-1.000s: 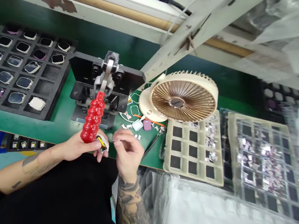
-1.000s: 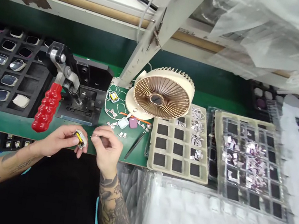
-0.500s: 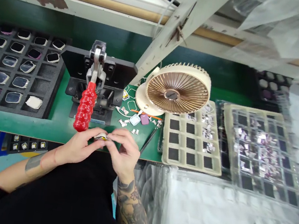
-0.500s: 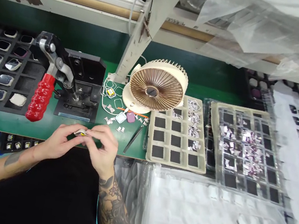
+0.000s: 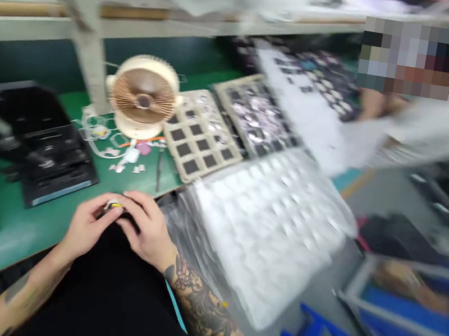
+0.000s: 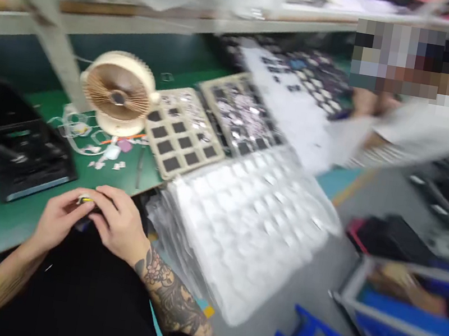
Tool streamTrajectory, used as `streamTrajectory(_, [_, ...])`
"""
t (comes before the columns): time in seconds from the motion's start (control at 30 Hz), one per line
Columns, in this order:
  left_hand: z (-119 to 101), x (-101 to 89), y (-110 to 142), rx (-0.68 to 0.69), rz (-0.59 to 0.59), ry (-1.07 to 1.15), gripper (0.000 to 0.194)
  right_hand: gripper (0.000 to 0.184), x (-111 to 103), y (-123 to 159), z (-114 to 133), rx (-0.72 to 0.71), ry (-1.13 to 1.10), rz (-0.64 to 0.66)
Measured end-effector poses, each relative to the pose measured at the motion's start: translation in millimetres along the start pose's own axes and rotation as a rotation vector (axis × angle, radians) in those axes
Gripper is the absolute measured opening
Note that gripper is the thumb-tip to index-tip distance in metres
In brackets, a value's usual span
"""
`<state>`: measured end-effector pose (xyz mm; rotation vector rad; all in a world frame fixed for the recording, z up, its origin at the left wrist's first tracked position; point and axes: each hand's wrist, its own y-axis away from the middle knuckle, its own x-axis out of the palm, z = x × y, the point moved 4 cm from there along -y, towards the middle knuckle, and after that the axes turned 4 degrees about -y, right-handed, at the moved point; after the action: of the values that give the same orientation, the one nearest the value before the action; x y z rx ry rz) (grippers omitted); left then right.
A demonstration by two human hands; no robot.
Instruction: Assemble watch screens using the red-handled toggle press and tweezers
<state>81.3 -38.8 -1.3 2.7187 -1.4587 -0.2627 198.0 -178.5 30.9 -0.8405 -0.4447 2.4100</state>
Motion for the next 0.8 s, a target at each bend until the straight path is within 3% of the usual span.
streamTrajectory(0.07, [4.0, 3.2, -8.0, 0.061, 0.004, -0.093, 0.026, 0.055, -36.5, 14.7, 5.4, 0.029, 0.112, -0.059])
streamTrajectory(0.17, [14.3, 4.6, -17.8, 0.017, -0.006, -0.082, 0.034, 0.045, -118.5, 51.6, 2.4, 0.140, 0.300, -0.252])
streamTrajectory(0.23, [21.4, 5.3, -18.8, -0.101, 0.050, -0.076, 0.049, 0.035, -183.0, 85.7, -10.6, 0.325, 0.482, -0.368])
streamTrajectory(0.33, [25.2, 5.7, -16.1, -0.198, 0.142, -0.146, 0.065, 0.033, -272.1, 136.8, -46.0, 0.762, 0.733, -0.449])
streamTrajectory(0.43, [24.9, 6.7, -15.3, -0.183, 0.125, -0.167, 0.062, 0.039, -326.4, 162.9, -82.3, 0.960, 0.808, -0.449])
streamTrajectory(0.53, [24.1, 7.2, -13.1, -0.143, 0.054, -0.175, 0.058, 0.039, -348.1, 165.2, -109.4, 1.024, 0.800, -0.402])
streamTrajectory(0.63, [22.9, 1.0, -7.0, -0.127, -0.032, -0.245, 0.061, 0.039, -356.9, 158.3, -111.7, 1.035, 0.817, -0.394])
streamTrajectory(0.73, [24.8, -9.6, -1.4, -0.163, -0.094, -0.295, 0.061, 0.046, -350.5, 145.8, -82.4, 0.950, 0.829, -0.452])
streamTrajectory(0.8, [27.0, -14.6, 0.3, -0.186, -0.139, -0.217, 0.056, 0.041, -326.1, 131.0, -50.3, 0.773, 0.725, -0.541])
